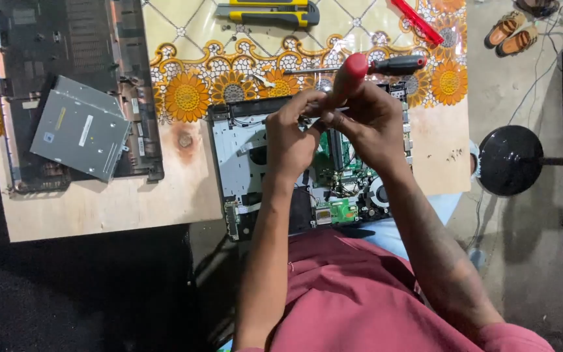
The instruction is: Disconnecting internal ribbon cables and connectors from a laptop motherboard during disassembly.
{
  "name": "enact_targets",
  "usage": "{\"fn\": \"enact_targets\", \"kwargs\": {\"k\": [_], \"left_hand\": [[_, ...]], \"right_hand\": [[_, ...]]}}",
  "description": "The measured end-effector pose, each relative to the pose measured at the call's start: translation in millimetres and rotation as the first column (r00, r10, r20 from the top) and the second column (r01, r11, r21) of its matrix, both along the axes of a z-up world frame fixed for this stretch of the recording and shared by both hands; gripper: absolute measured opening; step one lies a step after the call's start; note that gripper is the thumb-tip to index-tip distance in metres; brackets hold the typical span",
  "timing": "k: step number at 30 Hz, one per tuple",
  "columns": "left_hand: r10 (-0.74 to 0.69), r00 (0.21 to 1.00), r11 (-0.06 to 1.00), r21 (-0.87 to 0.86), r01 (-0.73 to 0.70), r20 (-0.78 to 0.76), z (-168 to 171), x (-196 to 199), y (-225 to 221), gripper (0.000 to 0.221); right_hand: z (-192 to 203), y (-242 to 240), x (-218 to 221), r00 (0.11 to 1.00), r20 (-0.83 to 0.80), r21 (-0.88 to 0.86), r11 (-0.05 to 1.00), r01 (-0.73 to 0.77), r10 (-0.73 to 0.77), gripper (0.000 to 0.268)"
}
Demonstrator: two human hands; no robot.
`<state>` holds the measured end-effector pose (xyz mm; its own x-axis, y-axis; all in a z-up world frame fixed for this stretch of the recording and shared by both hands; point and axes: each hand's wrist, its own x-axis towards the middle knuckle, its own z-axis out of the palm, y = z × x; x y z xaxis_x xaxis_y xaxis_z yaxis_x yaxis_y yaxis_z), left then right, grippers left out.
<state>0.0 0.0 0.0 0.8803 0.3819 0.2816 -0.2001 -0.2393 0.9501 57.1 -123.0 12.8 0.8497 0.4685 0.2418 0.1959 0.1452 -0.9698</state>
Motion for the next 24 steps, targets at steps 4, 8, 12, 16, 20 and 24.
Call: {"fn": "enact_targets", "kwargs": {"k": [4,8,12,16,20,24], "left_hand": [[0.06,0.997,0.993,0.101,-0.055,-0.04,12.1,-3.7,4.9,0.026],[0.014,0.999,0.98,0.2,-0.005,-0.044,4.8,-4.0,7.1,0.029],[0.014,1.0,0.941,0.339,-0.006,-0.02,0.9,-6.5,23.1,0.026],[0.056,0.998,0.905,0.423,-0.033,-0.041,-5.4,-12.1,21.4,0.018],[0.041,0.996,0.905,0.426,-0.004,-0.077,-13.8,-14.0,14.6,0.015],[0.008,0.995,0.898,0.439,0.036,-0.098,-11.4,-12.1,8.7,0.015]], "right_hand": [[-15.3,-4.7,6.6,0.992,0.073,-0.064,0.992,0.11,-0.105,0.012],[-11.5,-8.6,0.4,0.988,0.144,-0.191,0.978,0.08,-0.053,0.006],[-5.0,-11.3,-2.1,0.983,0.184,-0.249,0.968,0.038,0.009,0.011],[-6.8,-11.3,-4.3,0.98,0.197,-0.195,0.979,0.059,-0.02,0.012],[-6.0,-14.8,-6.8,0.981,0.169,-0.126,0.985,0.115,-0.093,0.008],[0.8,-15.2,-4.3,0.979,0.149,-0.078,0.985,0.152,-0.139,0.01]]}}
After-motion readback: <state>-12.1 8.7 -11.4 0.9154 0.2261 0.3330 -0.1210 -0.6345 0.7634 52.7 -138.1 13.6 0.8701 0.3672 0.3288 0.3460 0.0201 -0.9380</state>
